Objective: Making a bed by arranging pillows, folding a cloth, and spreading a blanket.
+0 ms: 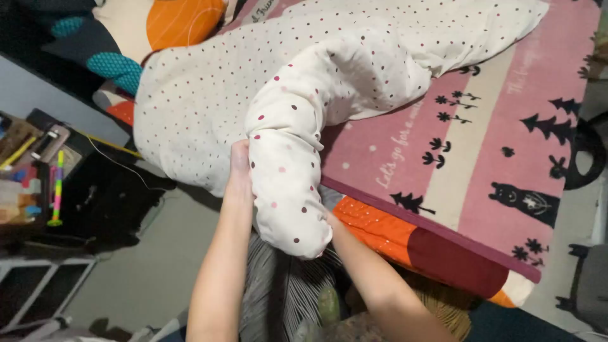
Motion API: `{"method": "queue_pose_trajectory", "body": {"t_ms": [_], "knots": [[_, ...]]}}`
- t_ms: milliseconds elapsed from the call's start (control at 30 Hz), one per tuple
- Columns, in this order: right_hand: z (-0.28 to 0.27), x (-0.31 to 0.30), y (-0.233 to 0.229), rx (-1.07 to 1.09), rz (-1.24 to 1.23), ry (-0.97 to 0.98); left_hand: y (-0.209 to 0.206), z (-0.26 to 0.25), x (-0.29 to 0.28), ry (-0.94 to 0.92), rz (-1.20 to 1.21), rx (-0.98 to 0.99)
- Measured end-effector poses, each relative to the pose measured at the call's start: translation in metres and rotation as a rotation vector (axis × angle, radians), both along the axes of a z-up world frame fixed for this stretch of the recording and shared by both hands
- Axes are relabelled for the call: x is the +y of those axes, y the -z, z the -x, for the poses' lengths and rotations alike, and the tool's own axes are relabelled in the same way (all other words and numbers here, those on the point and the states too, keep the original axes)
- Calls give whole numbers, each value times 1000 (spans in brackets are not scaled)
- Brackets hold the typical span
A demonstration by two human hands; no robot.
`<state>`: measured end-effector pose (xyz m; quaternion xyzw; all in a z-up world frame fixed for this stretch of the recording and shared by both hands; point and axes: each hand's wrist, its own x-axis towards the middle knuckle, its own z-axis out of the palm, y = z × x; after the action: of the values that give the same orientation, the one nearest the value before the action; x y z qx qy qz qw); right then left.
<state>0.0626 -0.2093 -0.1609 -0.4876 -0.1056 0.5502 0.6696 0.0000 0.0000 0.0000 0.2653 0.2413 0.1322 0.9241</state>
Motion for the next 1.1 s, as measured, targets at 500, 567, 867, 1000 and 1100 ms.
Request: {"method": "queue_pose_trajectory", "body": {"t_ms": [500, 567, 867, 1000, 1100], "knots": [[-80, -171, -76, 266, -442, 617, 130, -47, -105, 250, -1001, 356], [-63, -183, -87, 231, -406, 665, 134, -49, -158, 313, -1806, 547], [2, -202, -76, 242, -416, 611, 52, 19, -281, 7, -1471, 68], [10, -189, -102, 203, -445, 419, 53, 41, -224, -231, -1645, 172], [9, -152, -88, 325, -349, 311, 16, 83, -190, -333, -1437, 99]]}}
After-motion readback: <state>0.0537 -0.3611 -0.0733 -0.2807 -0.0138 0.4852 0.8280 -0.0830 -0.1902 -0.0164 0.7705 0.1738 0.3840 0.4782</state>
